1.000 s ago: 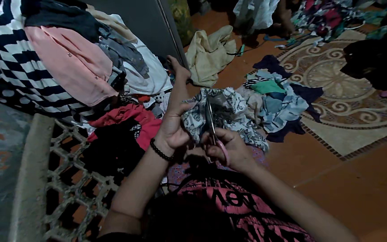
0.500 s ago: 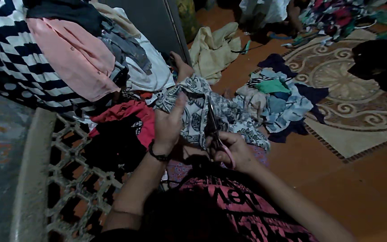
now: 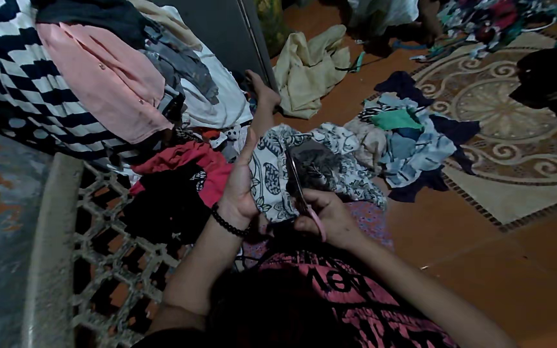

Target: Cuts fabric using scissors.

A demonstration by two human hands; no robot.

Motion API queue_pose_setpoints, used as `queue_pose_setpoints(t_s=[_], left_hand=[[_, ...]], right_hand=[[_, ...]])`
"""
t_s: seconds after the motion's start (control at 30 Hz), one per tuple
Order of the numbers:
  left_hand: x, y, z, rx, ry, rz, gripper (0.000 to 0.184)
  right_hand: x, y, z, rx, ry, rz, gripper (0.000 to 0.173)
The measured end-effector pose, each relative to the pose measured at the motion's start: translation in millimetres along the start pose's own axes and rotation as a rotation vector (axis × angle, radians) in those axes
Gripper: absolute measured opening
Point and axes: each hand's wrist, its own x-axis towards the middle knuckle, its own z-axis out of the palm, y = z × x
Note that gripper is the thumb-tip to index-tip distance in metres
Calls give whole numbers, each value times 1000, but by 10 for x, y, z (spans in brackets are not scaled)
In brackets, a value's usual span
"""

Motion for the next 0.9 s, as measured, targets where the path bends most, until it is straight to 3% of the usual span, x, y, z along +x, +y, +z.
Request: queue_pose_setpoints(t_s=[0.07,0.17,0.33,0.47,0.9], left_hand=[[-22,27,6,72,-87,100,38],[-77,22,33,283,-67,312,13],[-82,22,13,581,-151,591,28],[-81,20,-42,604,-252,589,31],[-25,-103,-70,629,-278,568,36]], right_hand=[[-1,-17,-19,2,-32,-29,30],[3,4,-42,59,-83,-93,33],[-4,-21,-83,108,-147,-103,34],[30,1,-102,185,-216,-143,36],[152,-140,-83,273,-203,-183,26]])
